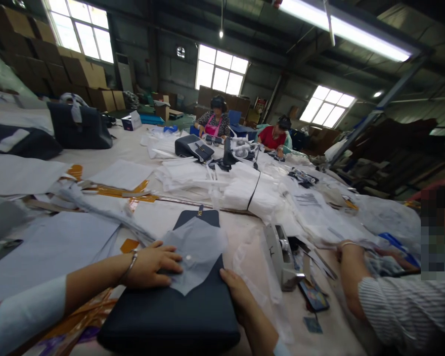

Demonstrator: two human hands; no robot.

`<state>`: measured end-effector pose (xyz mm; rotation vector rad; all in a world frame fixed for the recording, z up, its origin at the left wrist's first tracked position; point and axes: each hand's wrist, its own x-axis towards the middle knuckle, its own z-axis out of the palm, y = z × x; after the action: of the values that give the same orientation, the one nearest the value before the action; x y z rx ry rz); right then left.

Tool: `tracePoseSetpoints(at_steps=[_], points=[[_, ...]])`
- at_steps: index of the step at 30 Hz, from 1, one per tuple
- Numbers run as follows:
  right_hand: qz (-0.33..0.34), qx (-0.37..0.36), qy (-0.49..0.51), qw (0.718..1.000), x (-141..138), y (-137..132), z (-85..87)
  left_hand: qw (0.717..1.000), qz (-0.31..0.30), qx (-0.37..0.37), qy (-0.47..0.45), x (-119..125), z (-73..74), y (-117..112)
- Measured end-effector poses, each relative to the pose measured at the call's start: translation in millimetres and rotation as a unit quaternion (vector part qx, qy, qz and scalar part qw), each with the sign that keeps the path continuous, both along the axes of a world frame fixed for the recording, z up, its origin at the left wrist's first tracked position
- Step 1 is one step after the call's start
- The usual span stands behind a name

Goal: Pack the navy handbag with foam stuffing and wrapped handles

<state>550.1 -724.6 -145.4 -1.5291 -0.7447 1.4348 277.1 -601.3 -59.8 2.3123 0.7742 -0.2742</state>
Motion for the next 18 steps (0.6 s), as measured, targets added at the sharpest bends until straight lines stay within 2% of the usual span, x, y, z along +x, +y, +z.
tracePoseSetpoints(at_steps=[3,6,9,11,13,15,18], points=[[-0.030,-0.018,0.000,0.999,4,18,-2.9,0.998,-0.013,-0.034,-0.045,-8,-0.1,-3],[-0.074,-0.039,0.009,0.996,17,44,5.3,0.995,-0.019,-0.051,-0.078,-15,2.5,3],[-0.046,-0.045,0.003,0.998,22,67,15.4,0.997,-0.012,-0.029,-0.075,-23,4.4,19],[-0.018,-0.024,-0.017,0.999,19,75,17.5,0.998,0.009,0.013,-0.068,-32,3.1,35],[-0.010,0.010,-0.031,0.999,13,76,15.1,0.994,0.045,0.063,-0.077,-43,-0.7,53],[-0.024,0.044,-0.052,0.997,7,71,10.4,0.984,0.110,0.099,-0.102,-52,-5.4,67],[-0.044,0.066,-0.089,0.993,0,61,5.0,0.960,0.222,0.100,-0.137,-49,-9.5,73]])
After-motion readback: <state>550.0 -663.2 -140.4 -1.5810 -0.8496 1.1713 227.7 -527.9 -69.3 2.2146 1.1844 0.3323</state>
